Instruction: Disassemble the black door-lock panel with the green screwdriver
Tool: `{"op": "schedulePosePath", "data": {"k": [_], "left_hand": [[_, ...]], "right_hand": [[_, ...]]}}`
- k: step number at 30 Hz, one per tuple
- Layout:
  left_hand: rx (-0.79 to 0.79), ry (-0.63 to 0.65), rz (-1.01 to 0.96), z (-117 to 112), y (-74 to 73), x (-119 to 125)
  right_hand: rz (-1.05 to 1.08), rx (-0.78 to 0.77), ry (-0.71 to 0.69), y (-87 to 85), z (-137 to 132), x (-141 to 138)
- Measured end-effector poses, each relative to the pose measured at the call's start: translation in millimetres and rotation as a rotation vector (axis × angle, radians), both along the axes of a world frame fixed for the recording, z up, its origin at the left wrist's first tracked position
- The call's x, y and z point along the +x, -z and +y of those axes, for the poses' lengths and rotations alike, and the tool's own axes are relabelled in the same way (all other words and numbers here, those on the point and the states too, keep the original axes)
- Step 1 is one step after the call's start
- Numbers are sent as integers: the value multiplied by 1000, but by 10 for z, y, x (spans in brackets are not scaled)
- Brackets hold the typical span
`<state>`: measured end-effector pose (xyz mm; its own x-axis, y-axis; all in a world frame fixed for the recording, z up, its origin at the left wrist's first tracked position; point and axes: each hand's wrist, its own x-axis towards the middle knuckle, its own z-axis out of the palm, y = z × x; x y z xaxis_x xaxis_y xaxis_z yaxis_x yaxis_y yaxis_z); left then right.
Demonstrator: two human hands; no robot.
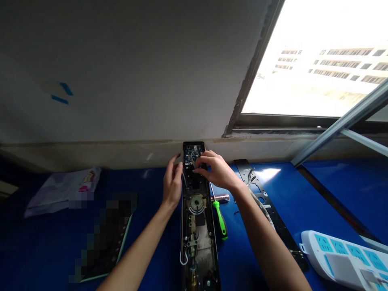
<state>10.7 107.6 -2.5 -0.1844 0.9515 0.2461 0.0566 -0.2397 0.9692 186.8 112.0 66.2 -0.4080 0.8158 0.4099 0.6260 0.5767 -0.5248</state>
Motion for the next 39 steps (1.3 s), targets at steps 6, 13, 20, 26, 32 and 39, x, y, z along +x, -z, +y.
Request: {"op": "schedulePosePath", "data": {"k": [6, 13, 20, 26, 32, 39], "left_hand": [[53, 44, -49, -55, -62, 36], [32, 84, -94, -58, -67, 35], [25, 102, -104, -47, -73, 16], [-5, 121, -77, -48, -168, -20], [-30, 138, -71, -17, -185, -23], [0, 129, -57, 36, -178, -1]], "right_hand": [[-25, 14, -89, 35, -3, 6], [-16, 3, -101, 67, -5, -10], [-11, 1, -77, 11, 37, -31], [43, 74, 35, -116, 22, 82], [83, 191, 254, 21, 112, 142], [132, 185, 333, 221, 157, -79]]}}
